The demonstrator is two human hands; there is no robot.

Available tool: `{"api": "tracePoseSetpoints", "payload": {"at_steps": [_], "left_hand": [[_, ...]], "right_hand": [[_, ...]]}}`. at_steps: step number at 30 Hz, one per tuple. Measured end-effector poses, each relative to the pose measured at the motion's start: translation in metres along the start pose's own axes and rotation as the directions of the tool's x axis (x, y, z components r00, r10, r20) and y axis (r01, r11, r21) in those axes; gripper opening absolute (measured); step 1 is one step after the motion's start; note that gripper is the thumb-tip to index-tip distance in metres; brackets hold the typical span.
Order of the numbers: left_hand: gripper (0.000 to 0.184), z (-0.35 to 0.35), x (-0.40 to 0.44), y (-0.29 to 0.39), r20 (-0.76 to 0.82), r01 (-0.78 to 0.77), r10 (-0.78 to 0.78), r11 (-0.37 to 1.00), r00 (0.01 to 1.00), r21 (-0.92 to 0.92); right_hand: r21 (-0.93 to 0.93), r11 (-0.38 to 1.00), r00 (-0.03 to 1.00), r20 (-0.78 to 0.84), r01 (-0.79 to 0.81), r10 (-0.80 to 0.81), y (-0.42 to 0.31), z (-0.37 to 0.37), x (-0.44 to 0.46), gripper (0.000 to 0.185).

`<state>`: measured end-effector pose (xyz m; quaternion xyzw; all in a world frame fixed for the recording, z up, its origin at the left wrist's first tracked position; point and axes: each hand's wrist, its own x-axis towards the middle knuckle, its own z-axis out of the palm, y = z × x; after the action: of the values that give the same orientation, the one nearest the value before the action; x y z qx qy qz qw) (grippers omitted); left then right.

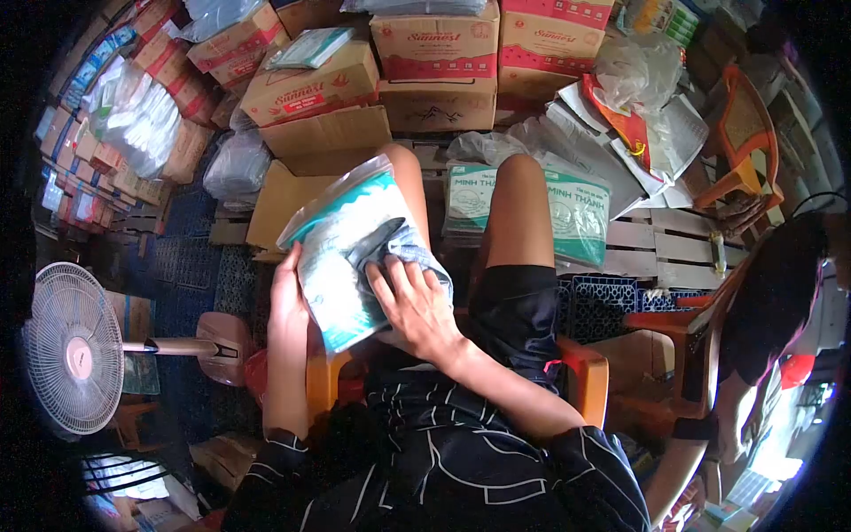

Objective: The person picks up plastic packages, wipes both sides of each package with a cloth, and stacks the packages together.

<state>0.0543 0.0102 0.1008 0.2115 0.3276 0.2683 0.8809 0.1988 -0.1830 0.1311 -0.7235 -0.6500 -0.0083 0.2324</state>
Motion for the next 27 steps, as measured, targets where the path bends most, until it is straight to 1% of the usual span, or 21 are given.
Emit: {"api": "tracePoseSetpoints", "payload": {"at_steps": [1, 4, 5, 8, 11, 12, 13, 14, 16, 18, 19, 20, 21, 22, 23, 24, 25, 26, 27], "left_hand": [[0.044, 0.001, 0.002, 0.002, -0.003, -0.009, 0.009, 1.0, 1.0, 0.012], [0.041, 0.015, 0.001, 0.001, -0.023, -0.097, 0.099, 0.993, 0.995, 0.072], [0.04, 0.012, 0.003, 0.001, -0.023, -0.076, 0.077, 0.996, 0.997, 0.042], [0.042, 0.007, 0.005, -0.002, -0.032, -0.09, 0.091, 0.996, 0.995, 0.022], [0.048, 0.008, 0.001, -0.007, -0.032, -0.109, 0.108, 0.994, 0.994, -0.013], [0.055, 0.019, -0.008, -0.011, -0.058, -0.169, 0.174, 0.983, 0.983, 0.075], [0.057, 0.023, -0.013, -0.015, -0.042, -0.192, 0.195, 0.979, 0.98, 0.074], [0.059, 0.028, -0.016, -0.018, -0.024, -0.213, 0.215, 0.974, 0.976, 0.073], [0.064, 0.035, -0.02, -0.018, -0.009, -0.214, 0.216, 0.973, 0.976, 0.08], [0.064, 0.032, -0.016, -0.016, 0.09, -0.289, 0.277, 0.942, 0.957, 0.173], [0.065, 0.036, -0.02, -0.014, 0.068, -0.283, 0.275, 0.928, 0.959, 0.243], [0.063, 0.029, -0.018, -0.014, 0.085, -0.247, 0.232, 0.923, 0.969, 0.295], [0.06, 0.022, -0.013, -0.019, 0.032, -0.236, 0.244, 0.89, 0.969, 0.39], [0.058, 0.018, -0.009, -0.025, -0.02, -0.218, 0.259, 0.849, 0.966, 0.481], [0.046, 0.016, -0.005, -0.038, -0.135, -0.282, 0.416, 0.788, 0.899, 0.547], [0.048, 0.016, -0.006, -0.042, -0.122, -0.273, 0.412, 0.768, 0.903, 0.579], [0.053, 0.016, -0.008, -0.047, -0.142, -0.281, 0.434, 0.764, 0.89, 0.58], [0.059, 0.016, -0.009, -0.053, -0.16, -0.289, 0.455, 0.76, 0.876, 0.582], [0.066, 0.017, -0.01, -0.055, -0.18, -0.296, 0.475, 0.757, 0.861, 0.583]], "right_hand": [[0.039, 0.999, 0.999, -0.038, -0.028, 0.029, -0.001, 0.009, 0.0, 0.098], [0.049, 0.997, 0.998, 0.013, -0.062, 0.062, -0.004, 0.016, -0.007, 0.098], [0.046, 0.998, 0.998, -0.012, -0.053, 0.054, -0.005, 0.016, -0.01, 0.099], [0.032, 0.999, 0.998, -0.052, -0.018, 0.019, -0.01, 0.019, -0.016, 0.1], [0.009, 0.998, 0.998, -0.019, -0.056, 0.056, -0.017, 0.023, -0.016, 0.1], [0.006, 0.998, 0.998, -0.006, -0.07, 0.07, -0.019, 0.024, -0.014, 0.1], [0.019, 0.999, 0.999, -0.02, -0.048, 0.049, -0.018, 0.027, -0.014, 0.098], [0.054, 0.999, 0.993, -0.115, 0.006, 0.0, -0.016, 0.027, -0.014, 0.091], [0.155, 0.986, 0.981, -0.19, 0.066, -0.035, -0.009, 0.027, -0.015, 0.084], [0.272, 0.962, 0.985, -0.172, 0.031, 0.016, -0.005, 0.021, -0.015, 0.071], [0.337, 0.941, 0.986, -0.16, 0.001, 0.056, -0.002, 0.02, -0.015, 0.068], [0.398, 0.917, 0.984, -0.15, -0.027, 0.094, 0.003, 0.019, -0.015, 0.065], [0.454, 0.888, 0.961, -0.269, 0.075, 0.057, 0.011, 0.022, -0.013, 0.058], [0.55, 0.835, 0.969, -0.208, 0.003, 0.133, 0.012, 0.012, -0.013, 0.044], [0.692, 0.72, 0.954, -0.18, -0.05, 0.238, 0.019, 0.014, -0.015, 0.037], [0.811, 0.577, 0.933, -0.13, -0.095, 0.337, 0.023, 0.016, -0.017, 0.031], [0.906, 0.386, 0.87, -0.042, -0.175, 0.492, 0.021, 0.016, -0.02, 0.023], [0.975, 0.176, 0.822, 0.013, -0.138, 0.569, 0.024, 0.02, -0.022, 0.02], [0.991, 0.101, 0.809, 0.008, -0.084, 0.588, 0.026, 0.016, -0.022, 0.019]]}}
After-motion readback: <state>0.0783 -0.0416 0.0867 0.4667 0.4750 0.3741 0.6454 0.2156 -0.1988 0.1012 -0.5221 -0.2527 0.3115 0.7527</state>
